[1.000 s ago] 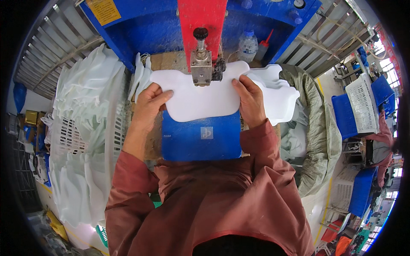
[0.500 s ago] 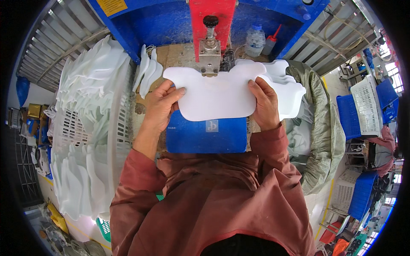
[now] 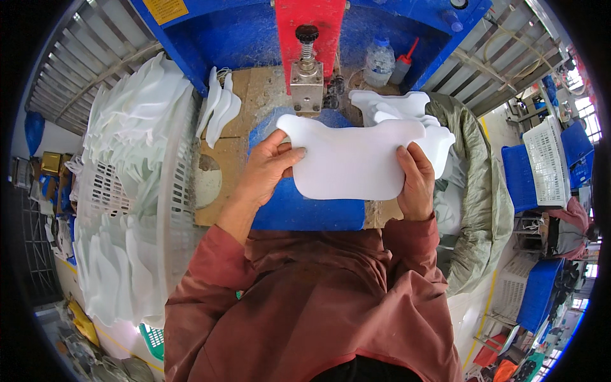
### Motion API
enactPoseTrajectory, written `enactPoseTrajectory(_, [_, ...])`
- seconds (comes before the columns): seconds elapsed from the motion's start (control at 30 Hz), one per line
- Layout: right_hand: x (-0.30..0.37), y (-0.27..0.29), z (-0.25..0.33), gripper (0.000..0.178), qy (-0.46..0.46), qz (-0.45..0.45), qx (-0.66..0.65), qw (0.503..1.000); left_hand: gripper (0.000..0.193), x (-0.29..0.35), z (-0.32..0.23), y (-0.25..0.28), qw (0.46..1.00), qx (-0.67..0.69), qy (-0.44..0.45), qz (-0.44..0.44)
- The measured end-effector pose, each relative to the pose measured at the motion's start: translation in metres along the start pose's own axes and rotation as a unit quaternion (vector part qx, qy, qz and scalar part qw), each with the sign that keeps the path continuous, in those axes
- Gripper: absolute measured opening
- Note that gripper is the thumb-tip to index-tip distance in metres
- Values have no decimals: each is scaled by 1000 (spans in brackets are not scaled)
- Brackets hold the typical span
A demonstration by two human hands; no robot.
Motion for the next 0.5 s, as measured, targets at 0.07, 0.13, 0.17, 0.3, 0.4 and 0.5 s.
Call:
enactPoseTrajectory(0.07, [5,9,4,14,5,-13,3,1000,43,-2,2,-9,1000,-9,10,12])
enactPoseTrajectory(0.13, [7,17,8,12,15,-29,-6,999,42,-5,3,-16,1000,-13,10,23])
enactPoseTrajectory(0.17, [8,21,9,12,16,-37,-10,999,41,-7,3,-20,999,-13,5,30])
enactPoseTrajectory(0.3, [13,34,12,9,14,-59,-11,998,41,-12,8,-31,998,-19,6,56])
enactPoseTrajectory(0.4, [17,35,16,8,26,-61,7,998,38,-13,9,-34,998,-9,-10,64])
enactPoseTrajectory(0.5, [23,26,16,12,28,-43,71,996,37,-9,13,-25,995,-73,-9,65])
Point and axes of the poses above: each hand's wrist, its own x-axis away from the middle knuckle, its own y-axis out of the back of the hand, z = x × y, the point moved 10 cm from there along -x, towards the middle knuckle, and after that the axes turned 12 degrees about -x, right-handed, at the moved point
